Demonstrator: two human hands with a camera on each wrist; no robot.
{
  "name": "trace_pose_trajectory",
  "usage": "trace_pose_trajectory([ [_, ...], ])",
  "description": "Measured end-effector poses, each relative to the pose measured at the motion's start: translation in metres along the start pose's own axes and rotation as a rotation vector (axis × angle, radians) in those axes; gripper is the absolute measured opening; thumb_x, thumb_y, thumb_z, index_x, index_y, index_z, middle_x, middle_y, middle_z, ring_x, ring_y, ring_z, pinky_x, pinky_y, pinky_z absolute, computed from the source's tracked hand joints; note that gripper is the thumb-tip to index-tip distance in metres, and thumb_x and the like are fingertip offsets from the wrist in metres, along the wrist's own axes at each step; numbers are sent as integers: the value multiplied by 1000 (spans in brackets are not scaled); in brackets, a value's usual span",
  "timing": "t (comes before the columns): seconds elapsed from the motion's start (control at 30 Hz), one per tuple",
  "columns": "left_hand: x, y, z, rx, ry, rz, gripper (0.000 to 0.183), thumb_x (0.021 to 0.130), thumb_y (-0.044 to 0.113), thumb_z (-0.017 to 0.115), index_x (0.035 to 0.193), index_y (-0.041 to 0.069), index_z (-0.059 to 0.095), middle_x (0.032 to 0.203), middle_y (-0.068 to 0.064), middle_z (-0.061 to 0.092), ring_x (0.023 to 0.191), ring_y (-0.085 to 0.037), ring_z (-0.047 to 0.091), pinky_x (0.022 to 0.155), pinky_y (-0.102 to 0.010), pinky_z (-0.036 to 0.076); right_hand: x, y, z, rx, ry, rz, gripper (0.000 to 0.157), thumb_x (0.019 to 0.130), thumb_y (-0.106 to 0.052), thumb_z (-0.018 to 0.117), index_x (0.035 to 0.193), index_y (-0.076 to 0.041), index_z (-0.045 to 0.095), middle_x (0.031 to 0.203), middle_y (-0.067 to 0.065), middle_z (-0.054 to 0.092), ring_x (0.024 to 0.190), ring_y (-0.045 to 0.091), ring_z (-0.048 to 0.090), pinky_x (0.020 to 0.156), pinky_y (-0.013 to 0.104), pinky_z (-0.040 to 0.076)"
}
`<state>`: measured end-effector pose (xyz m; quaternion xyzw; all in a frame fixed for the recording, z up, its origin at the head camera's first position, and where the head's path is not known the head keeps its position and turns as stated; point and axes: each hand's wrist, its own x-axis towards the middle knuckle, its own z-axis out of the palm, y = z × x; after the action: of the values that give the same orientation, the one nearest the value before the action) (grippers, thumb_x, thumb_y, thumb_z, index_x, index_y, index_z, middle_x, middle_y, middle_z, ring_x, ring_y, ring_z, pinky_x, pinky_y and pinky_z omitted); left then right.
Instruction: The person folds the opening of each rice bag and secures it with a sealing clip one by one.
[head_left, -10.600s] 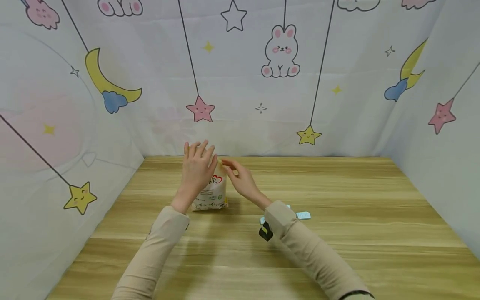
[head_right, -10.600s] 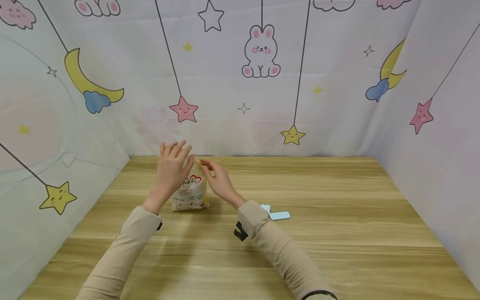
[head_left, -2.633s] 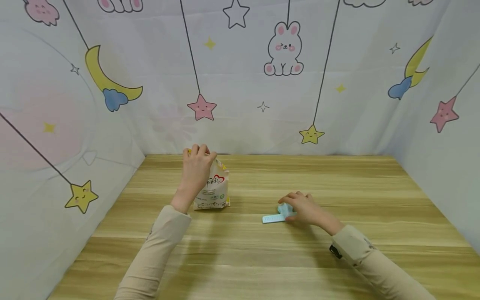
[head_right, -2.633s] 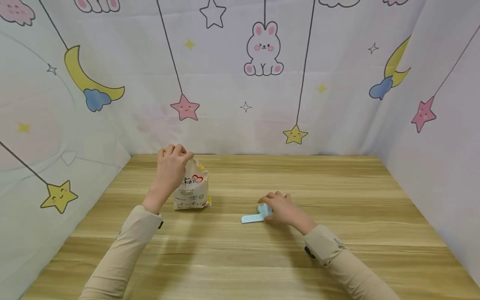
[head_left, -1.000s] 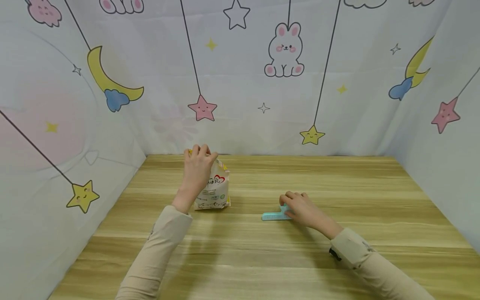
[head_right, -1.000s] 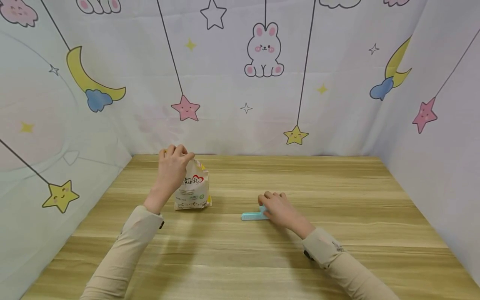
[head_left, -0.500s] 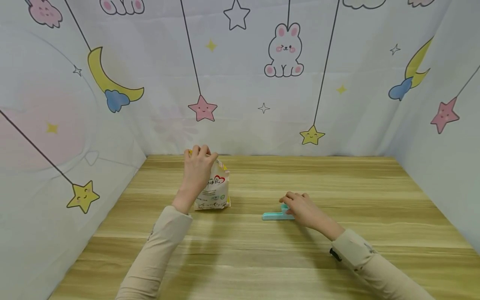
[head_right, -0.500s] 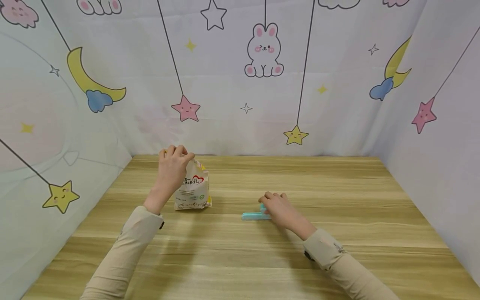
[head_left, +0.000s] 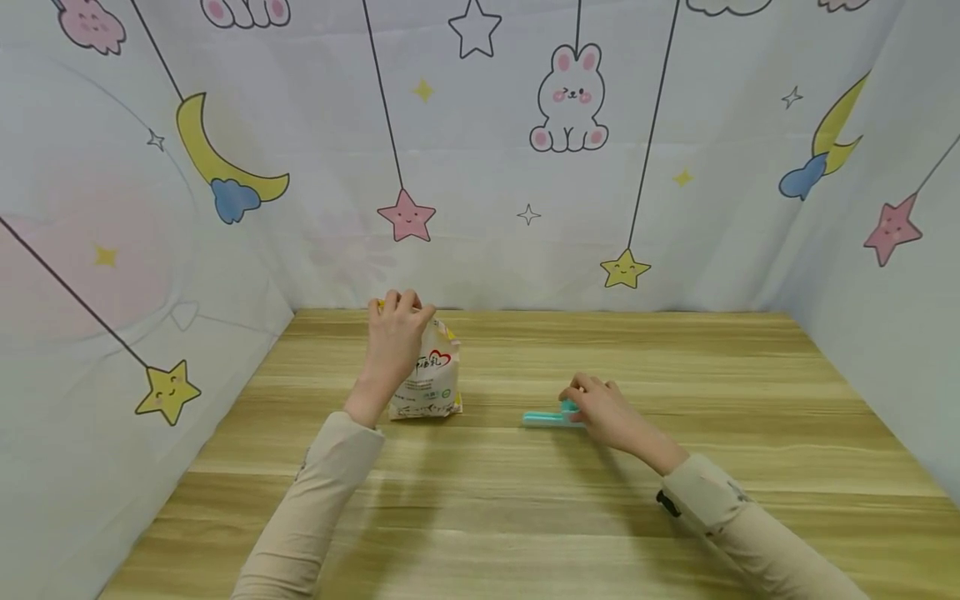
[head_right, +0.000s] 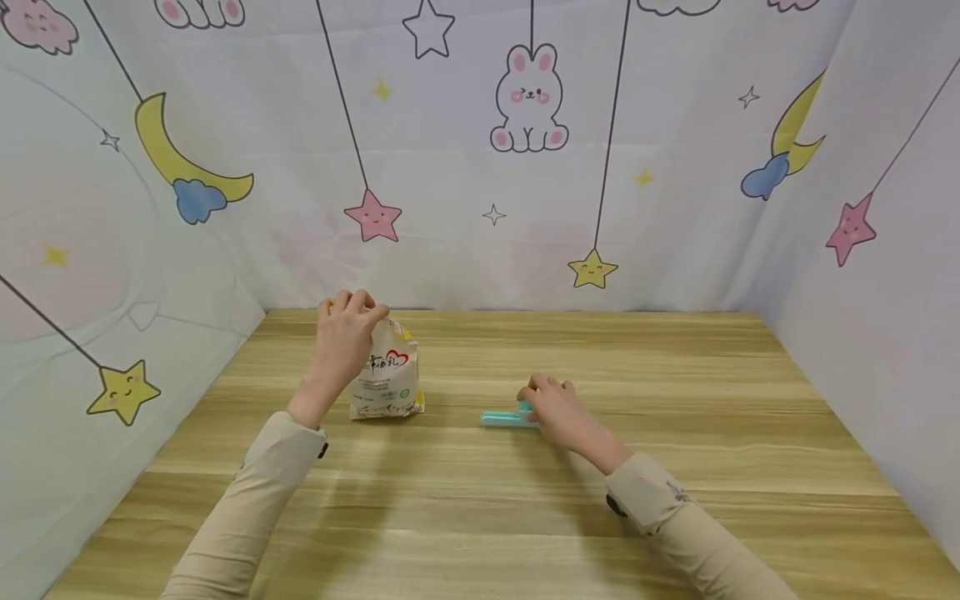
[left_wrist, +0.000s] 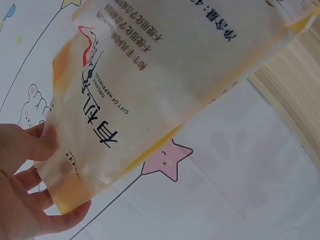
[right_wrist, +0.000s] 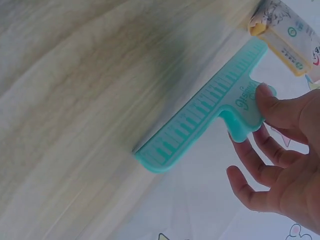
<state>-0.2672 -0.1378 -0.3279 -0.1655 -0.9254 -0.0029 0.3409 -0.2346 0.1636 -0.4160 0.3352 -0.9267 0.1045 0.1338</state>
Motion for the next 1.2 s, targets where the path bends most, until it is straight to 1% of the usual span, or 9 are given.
trace_pose_trajectory([
  [0.2,0,-1,0,-28,-8,-7,25,82,-5,54,95,13,65,91,-9,55,89,-28,48,76,-47,40,2,-1,-1,49,15,3,25,75,-15,69,98,-9,62,89,3,53,73,15,53,59,28,31],
  [0.27,-1,-1,0,-31,-10,-8,26,82,-5,53,95,13,65,92,-9,55,89,-28,48,76,-47,40,2,-2,-1,59,22,2,25,76,-15,69,98,-8,62,90,4,55,75,17,54,59,30,35],
  [0.37,-1,-1,-1,-35,-12,-9,26,83,-5,53,95,13,66,92,-9,54,89,-29,48,75,-47,40,4,-2,-2,68,22,10,25,77,-16,67,100,-8,61,93,5,58,80,21,57,59,36,42],
  [0.47,-1,-1,-1,-39,-12,-10,25,83,-4,53,95,13,66,91,-9,54,89,-29,48,75,-48,40,6,-3,-4,82,19,27,26,79,-17,66,102,-8,59,94,6,59,82,24,59,61,40,44],
  [0.63,-1,-1,-2,-38,-7,-4,26,81,-5,54,95,13,65,91,-9,54,89,-29,48,75,-48,41,9,-3,-5,99,40,41,27,81,-22,64,103,-7,57,91,5,59,79,22,59,59,35,41],
  [0.83,-1,0,-4,-39,-18,-5,27,81,-6,53,95,13,65,91,-9,54,90,-29,48,75,-49,41,14,-3,-6,138,95,45,28,81,-23,64,102,-5,57,87,5,59,75,18,58,58,29,44],
  [0.9,-1,0,-5,-43,-21,-8,27,82,-6,53,95,13,66,92,-10,54,90,-29,48,76,-49,41,16,-4,-7,155,110,49,28,81,-22,64,102,-4,57,86,5,58,74,17,58,59,29,45],
  [1.07,-2,0,-5,-61,-20,-15,27,83,-5,52,97,13,66,92,-10,54,90,-30,49,76,-48,41,20,-6,-10,205,151,46,28,81,-19,64,103,-3,57,89,9,57,75,22,59,61,29,48],
  [1.2,-2,0,-5,-74,-14,-22,26,83,-5,52,97,12,66,92,-11,54,89,-30,48,76,-47,40,24,-8,-13,245,178,54,28,81,-17,63,104,-2,57,91,10,57,75,21,59,63,28,50],
])
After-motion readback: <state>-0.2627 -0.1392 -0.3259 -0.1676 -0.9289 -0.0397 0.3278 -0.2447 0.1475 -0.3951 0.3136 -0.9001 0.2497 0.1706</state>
